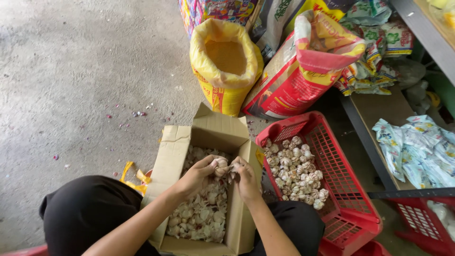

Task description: Peeling garlic bulbs and placing the cloves into a cardboard box.

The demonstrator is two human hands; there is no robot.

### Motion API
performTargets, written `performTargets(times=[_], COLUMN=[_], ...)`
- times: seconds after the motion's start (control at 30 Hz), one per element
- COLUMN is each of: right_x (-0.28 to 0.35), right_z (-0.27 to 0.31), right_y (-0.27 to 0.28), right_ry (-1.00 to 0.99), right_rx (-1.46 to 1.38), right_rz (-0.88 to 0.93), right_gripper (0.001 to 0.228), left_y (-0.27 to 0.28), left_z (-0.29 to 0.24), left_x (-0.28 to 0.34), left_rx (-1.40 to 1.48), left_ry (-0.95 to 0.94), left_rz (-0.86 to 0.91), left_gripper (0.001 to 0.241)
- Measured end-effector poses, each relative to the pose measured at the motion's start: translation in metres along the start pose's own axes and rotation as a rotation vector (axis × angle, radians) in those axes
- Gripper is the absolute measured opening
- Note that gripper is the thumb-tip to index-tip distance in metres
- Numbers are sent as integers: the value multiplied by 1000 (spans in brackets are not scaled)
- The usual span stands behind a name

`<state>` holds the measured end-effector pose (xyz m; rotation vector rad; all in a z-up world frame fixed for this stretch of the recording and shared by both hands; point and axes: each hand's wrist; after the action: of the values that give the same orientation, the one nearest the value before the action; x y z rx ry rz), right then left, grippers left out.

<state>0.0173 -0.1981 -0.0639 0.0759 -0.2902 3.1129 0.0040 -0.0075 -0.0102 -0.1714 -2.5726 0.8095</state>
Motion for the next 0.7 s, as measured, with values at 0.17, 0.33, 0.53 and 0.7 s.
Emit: performTargets(times=[0.17, 0.33, 0.53, 0.7], right_x=[-2, 15, 31, 28], right_z=[-5, 47, 67, 52], right_y=[2, -22, -42, -31], right_ry=[56, 169, 589, 587], right_rx=[318, 753, 738, 715], right_rz=[-164, -204, -18, 28], right_gripper=[22, 48, 34, 29], left_y=[22, 38, 41, 38], left_z=[10, 23, 29, 27], left_x=[-7, -23, -29, -24], left_rx=[90, 20, -600, -482], left_ry=[53, 31, -30, 57], left_rz=[-19, 13, -166, -101], left_gripper=[37, 35, 34, 46])
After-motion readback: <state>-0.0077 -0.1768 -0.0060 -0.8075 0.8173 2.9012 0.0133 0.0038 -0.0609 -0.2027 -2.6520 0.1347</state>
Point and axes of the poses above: each hand's wrist, its own x-axis away from the middle knuckle, its own y-axis out of the back of the hand, z = x × y, and after that the axes turned 10 degrees about -z, right-handed
